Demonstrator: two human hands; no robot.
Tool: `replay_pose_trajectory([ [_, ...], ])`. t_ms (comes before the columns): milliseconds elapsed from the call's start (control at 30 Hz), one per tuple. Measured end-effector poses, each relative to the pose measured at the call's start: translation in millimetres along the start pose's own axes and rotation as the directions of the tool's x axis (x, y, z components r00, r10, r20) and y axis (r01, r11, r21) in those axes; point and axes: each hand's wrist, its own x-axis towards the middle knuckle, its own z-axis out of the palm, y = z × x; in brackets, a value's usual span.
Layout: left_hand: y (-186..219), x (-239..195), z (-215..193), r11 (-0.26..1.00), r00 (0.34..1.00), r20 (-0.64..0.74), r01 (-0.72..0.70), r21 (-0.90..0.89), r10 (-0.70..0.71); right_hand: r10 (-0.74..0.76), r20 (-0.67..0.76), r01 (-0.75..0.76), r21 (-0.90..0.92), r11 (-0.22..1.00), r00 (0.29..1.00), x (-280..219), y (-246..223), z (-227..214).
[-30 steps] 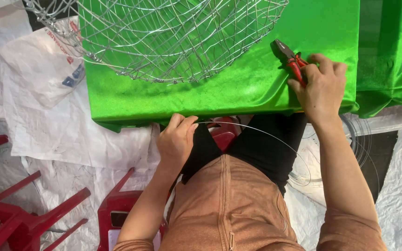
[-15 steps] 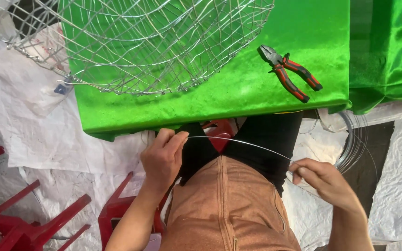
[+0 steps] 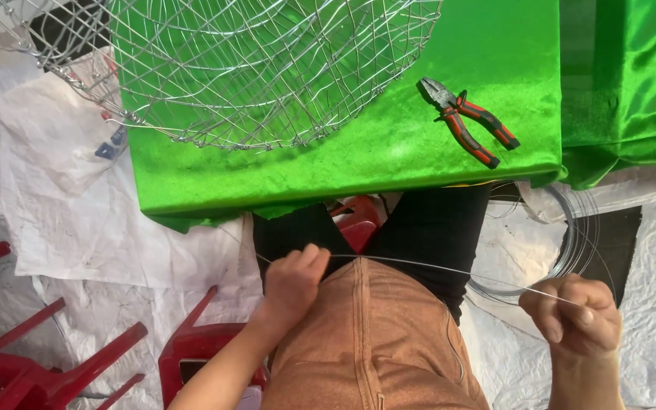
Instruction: Assembling a wire mesh cage by trimming excess wire with pliers and securing sections with thin wire.
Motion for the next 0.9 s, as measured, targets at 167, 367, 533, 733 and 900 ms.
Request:
replay_pose_trajectory([
  [167,19.4,-3.4,29.4,0.993,0.972,-0.204,-0.104,0.059,0.114,-0.103,-0.17,0.088,-0.095,0.992,0.98,-2.5,-8.2,2.7],
  [367,22.2,13.9,32.4,0.999,0.962,-0.273,-0.015,0.043,0.026,-0.164,-0.515,-0.243,-0.631,0.737,0.841,-18.2,-9.9,3.9],
  [533,29.4,26.3,39.5,0.999,0.959,-0.281,0.034,-0.004,-0.034,-0.236,-0.605,-0.282,-0.634,0.72,0.76,-34.4,-4.4,-7.5],
  [733,37.1,38.1,60.4,0.999,0.96,-0.279,0.0,0.051,0.014,-0.36,-0.6,-0.152,-0.635,0.757,0.714,-53.1,7.2,-22.1],
  [900,31.9,46.2,73.5,0.994,0.953,-0.301,0.056,0.097,-0.024,-0.319,-0.651,-0.213,-0.602,0.77,0.689,-44.8,19.7,-15.4],
])
